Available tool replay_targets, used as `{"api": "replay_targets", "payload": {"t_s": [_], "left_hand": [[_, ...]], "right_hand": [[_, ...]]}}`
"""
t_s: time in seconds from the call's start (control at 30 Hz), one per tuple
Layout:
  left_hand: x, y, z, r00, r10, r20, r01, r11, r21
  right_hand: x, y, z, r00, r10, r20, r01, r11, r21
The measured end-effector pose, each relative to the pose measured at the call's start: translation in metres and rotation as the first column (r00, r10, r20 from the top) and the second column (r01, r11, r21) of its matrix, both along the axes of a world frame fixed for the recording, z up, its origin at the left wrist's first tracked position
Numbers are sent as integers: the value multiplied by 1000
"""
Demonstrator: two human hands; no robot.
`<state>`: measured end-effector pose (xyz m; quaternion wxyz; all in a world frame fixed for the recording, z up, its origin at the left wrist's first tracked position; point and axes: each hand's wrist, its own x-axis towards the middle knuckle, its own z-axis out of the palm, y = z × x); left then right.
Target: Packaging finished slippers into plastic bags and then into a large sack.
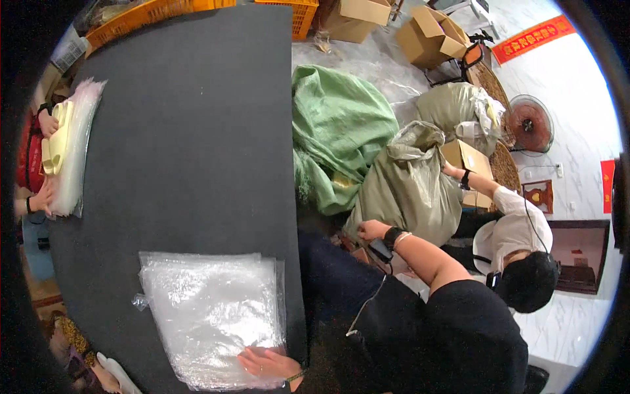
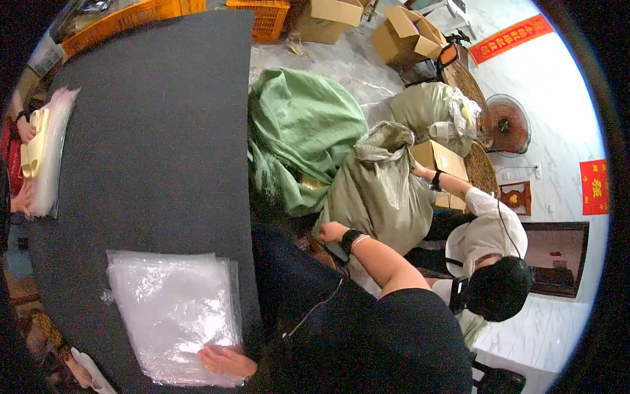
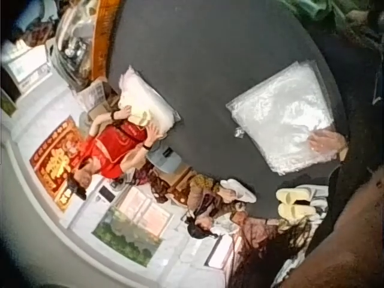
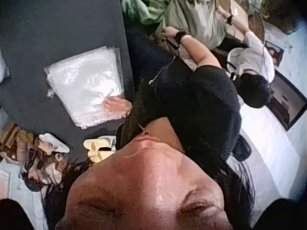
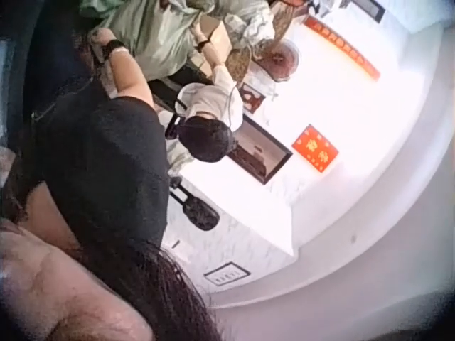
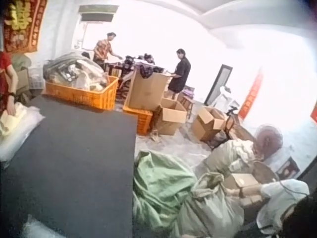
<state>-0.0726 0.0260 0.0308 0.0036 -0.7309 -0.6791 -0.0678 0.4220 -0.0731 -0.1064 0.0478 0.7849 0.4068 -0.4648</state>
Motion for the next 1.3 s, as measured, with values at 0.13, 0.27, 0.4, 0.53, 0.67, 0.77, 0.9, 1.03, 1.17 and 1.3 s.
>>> {"api": "replay_targets", "payload": {"t_s": [0.13, 0.27, 0.4, 0.53, 0.67, 0.77, 0.9, 1.03, 1.17, 1.3], "left_hand": [[-12, 2, 2, 1000, -27, -4, 27, 998, 56], [-5, 11, 16, 999, -40, 20, 42, 996, -84], [19, 25, 60, 991, -92, -93, 75, 983, -168], [45, 31, 100, 878, -29, -477, -95, 968, -234], [99, 60, 140, 874, -256, -414, 162, 955, -249], [149, 89, 133, 912, -411, -4, 410, 911, -53], [226, 139, 142, 754, -458, 470, 630, 707, -322], [319, 172, 137, 673, -216, 708, 672, 578, -463], [374, 184, 59, 638, 402, 657, 584, 304, -753], [436, 189, -18, 427, 745, 512, 475, 297, -828]], "right_hand": [[14, 67, -51, 997, -58, -50, 61, 997, 46], [40, 106, -108, 1000, -15, 16, 14, 998, 54], [49, 154, -166, 987, -161, -1, 160, 981, 111], [51, 217, -225, 899, -425, -102, 437, 861, 262], [55, 268, -278, 823, -550, -144, 566, 817, 109], [87, 264, -292, 919, -390, 60, 385, 920, 78], [58, 253, -226, 579, -628, -520, 769, 633, 92], [38, 217, -118, 574, -709, -409, 818, 477, 321], [58, 168, -1, 739, -508, -442, 642, 731, 232], [37, 160, 124, 811, -55, -583, 408, 767, 495]]}}
